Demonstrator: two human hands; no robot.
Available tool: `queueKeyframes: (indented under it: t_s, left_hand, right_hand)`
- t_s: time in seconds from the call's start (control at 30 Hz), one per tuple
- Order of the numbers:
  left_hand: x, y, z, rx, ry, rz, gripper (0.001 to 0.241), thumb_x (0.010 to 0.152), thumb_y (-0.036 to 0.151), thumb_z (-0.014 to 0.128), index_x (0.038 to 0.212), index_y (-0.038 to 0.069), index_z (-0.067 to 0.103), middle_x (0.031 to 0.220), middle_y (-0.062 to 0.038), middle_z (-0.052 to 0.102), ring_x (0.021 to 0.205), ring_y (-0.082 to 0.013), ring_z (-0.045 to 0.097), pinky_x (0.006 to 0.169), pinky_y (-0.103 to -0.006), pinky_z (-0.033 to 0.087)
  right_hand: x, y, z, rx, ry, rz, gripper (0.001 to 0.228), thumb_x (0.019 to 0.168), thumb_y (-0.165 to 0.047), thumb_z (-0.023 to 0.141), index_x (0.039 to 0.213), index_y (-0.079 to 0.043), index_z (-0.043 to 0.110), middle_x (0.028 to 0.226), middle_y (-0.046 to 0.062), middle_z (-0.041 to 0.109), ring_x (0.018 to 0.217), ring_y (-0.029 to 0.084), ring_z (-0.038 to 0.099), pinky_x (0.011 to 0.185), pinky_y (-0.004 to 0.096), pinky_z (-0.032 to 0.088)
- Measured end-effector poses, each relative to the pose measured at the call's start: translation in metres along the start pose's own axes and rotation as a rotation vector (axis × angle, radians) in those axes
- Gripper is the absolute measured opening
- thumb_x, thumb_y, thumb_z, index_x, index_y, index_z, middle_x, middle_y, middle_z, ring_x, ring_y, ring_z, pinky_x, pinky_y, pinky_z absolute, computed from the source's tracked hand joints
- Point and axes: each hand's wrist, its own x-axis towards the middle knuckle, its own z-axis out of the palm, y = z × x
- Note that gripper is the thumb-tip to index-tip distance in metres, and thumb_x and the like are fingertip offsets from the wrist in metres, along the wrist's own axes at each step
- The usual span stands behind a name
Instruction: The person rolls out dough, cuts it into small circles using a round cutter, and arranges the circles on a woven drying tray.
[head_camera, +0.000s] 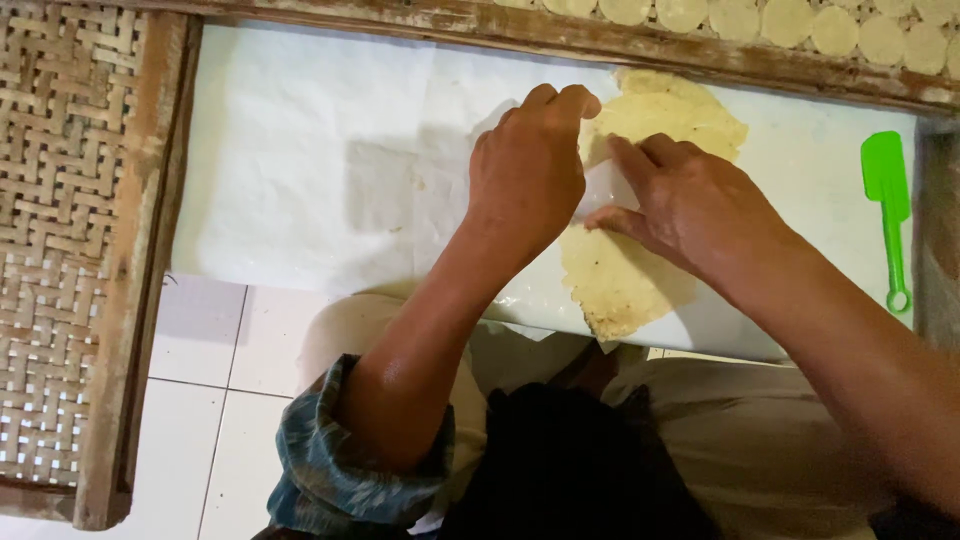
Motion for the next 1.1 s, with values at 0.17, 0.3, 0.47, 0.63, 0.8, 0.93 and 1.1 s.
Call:
queueKeyframes:
  t_s: [0.17,0.3,0.47,0.63,0.8,0.93,1.1]
  left_hand:
    - [0.001,0.002,-0.004,0.004,-0.021,-0.023,0.038,0.075,-0.006,0.066,0.108,0.014,0.067,0.094,-0.007,0.068,0.076,-0.0280,0.069,0.068,-0.0424,0.055]
    - [0.001,0.001,-0.001,-0.001,-0.033,-0.040,0.043,0.071,-0.006,0.070,0.109,0.013,0.068,0.093,-0.007,0.068,0.078,-0.0291,0.070,0.070,-0.0428,0.055]
    - [0.002,0.005,-0.005,0.005,-0.083,-0.063,0.045,0.072,-0.006,0.068,0.112,0.015,0.067,0.095,-0.005,0.067,0.079,-0.0266,0.068,0.071,-0.0409,0.055]
    - [0.001,0.005,-0.007,0.034,-0.077,-0.047,0.040,0.075,-0.005,0.068,0.111,0.014,0.066,0.094,-0.005,0.067,0.077,-0.0246,0.067,0.068,-0.0404,0.055]
    - [-0.002,0.007,-0.011,-0.067,-0.131,-0.061,0.032,0.082,-0.003,0.059,0.108,0.013,0.068,0.096,-0.006,0.068,0.079,-0.0282,0.067,0.071,-0.0431,0.053]
    - [0.004,0.014,-0.025,-0.135,-0.331,-0.213,0.014,0.092,0.014,0.055,0.095,0.015,0.068,0.092,-0.005,0.070,0.081,-0.0263,0.067,0.074,-0.0425,0.052]
    - [0.005,0.016,-0.031,-0.361,-0.582,-0.137,0.031,0.085,0.040,0.073,0.100,0.013,0.076,0.086,-0.002,0.079,0.073,-0.0156,0.073,0.067,-0.0309,0.054]
  right_hand:
    - [-0.007,-0.002,-0.015,0.227,-0.115,-0.022,0.078,0.090,-0.057,0.054,0.152,-0.010,0.045,0.163,0.012,0.040,0.127,0.038,0.055,0.099,0.049,0.051]
    - [-0.010,-0.003,-0.012,0.040,0.111,-0.211,0.055,0.082,-0.013,0.070,0.137,-0.015,0.065,0.148,0.011,0.062,0.108,0.025,0.070,0.090,0.037,0.059]
    - [-0.008,-0.006,-0.014,0.103,0.108,-0.170,0.056,0.083,-0.016,0.073,0.137,-0.010,0.064,0.140,0.013,0.064,0.108,0.033,0.069,0.087,0.041,0.059]
    - [-0.004,-0.007,-0.019,0.201,-0.065,-0.033,0.068,0.087,-0.035,0.069,0.148,-0.006,0.056,0.136,0.019,0.063,0.111,0.036,0.065,0.088,0.046,0.055]
    - [-0.006,-0.002,-0.016,0.289,-0.013,-0.025,0.069,0.091,-0.043,0.065,0.150,-0.008,0.056,0.130,0.018,0.065,0.078,0.028,0.072,0.069,0.041,0.060]
    - [-0.004,0.008,-0.014,0.470,0.011,0.037,0.070,0.089,-0.036,0.073,0.148,-0.003,0.057,0.127,0.019,0.064,0.102,0.035,0.066,0.087,0.046,0.053]
    - [-0.006,0.005,-0.030,0.815,0.150,0.110,0.061,0.091,0.003,0.068,0.149,0.001,0.049,0.126,0.024,0.060,0.106,0.031,0.066,0.069,0.038,0.055]
